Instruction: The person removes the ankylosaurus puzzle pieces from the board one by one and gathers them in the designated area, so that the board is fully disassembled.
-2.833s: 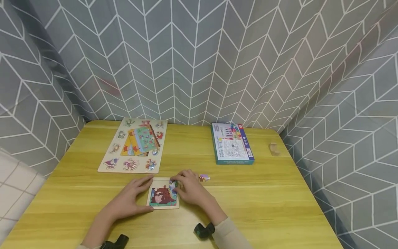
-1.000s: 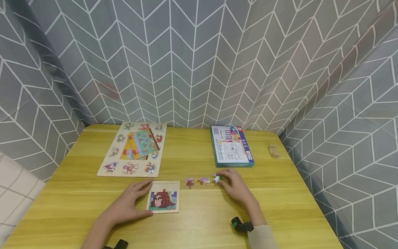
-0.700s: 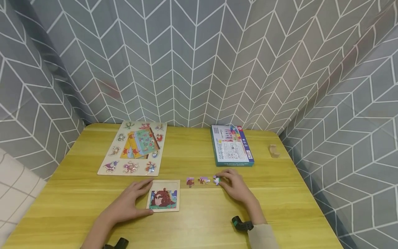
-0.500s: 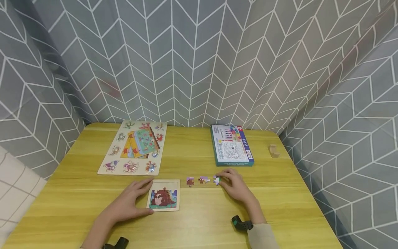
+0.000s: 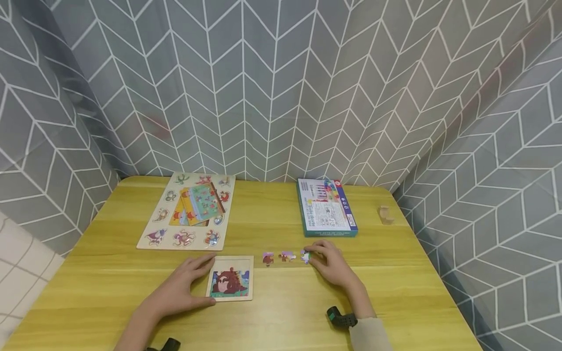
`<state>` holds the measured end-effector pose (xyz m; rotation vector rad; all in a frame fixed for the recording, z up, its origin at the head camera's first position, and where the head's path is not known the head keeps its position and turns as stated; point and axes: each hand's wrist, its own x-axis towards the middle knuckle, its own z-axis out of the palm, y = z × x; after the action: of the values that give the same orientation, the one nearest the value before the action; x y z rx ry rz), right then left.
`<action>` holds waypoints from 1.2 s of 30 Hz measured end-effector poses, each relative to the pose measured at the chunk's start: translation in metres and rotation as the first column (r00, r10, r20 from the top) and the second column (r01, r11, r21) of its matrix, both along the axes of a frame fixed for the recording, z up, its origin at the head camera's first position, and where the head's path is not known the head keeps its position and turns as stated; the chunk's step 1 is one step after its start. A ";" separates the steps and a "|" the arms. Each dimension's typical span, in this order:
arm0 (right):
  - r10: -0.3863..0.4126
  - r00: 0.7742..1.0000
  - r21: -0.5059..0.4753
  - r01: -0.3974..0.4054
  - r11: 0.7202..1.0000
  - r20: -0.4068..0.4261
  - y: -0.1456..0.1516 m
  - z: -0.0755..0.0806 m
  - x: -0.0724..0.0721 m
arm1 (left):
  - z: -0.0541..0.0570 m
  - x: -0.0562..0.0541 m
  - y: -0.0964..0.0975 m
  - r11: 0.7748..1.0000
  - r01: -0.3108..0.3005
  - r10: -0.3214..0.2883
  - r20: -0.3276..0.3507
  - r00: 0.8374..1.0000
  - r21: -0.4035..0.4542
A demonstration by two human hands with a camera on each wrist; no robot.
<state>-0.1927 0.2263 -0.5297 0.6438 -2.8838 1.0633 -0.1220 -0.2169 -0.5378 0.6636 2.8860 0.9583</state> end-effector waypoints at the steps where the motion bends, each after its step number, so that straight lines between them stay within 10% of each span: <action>1: -0.001 1.000 -0.002 0.001 1.000 0.004 0.000 0.000 0.000 | 0.000 0.000 0.000 1.000 0.000 0.000 -0.003 1.000 -0.001; 19: -0.081 0.996 -0.088 0.078 0.993 -0.033 -0.033 0.017 0.000 | 0.001 0.001 0.001 1.000 0.001 -0.001 -0.016 1.000 -0.013; 28: 0.127 0.992 -0.036 -0.128 0.991 -0.005 -0.126 0.026 0.005 | 0.003 0.000 0.001 1.000 0.000 0.000 -0.004 1.000 -0.001; 36: 0.330 0.943 0.094 -0.325 0.941 -0.041 -0.190 0.028 0.021 | 0.003 0.000 0.000 1.000 0.006 -0.006 0.019 1.000 -0.009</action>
<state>-0.1716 0.0366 -0.5012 1.1727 -2.8503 0.9287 -0.1223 -0.2174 -0.5350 0.6586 2.8684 0.9446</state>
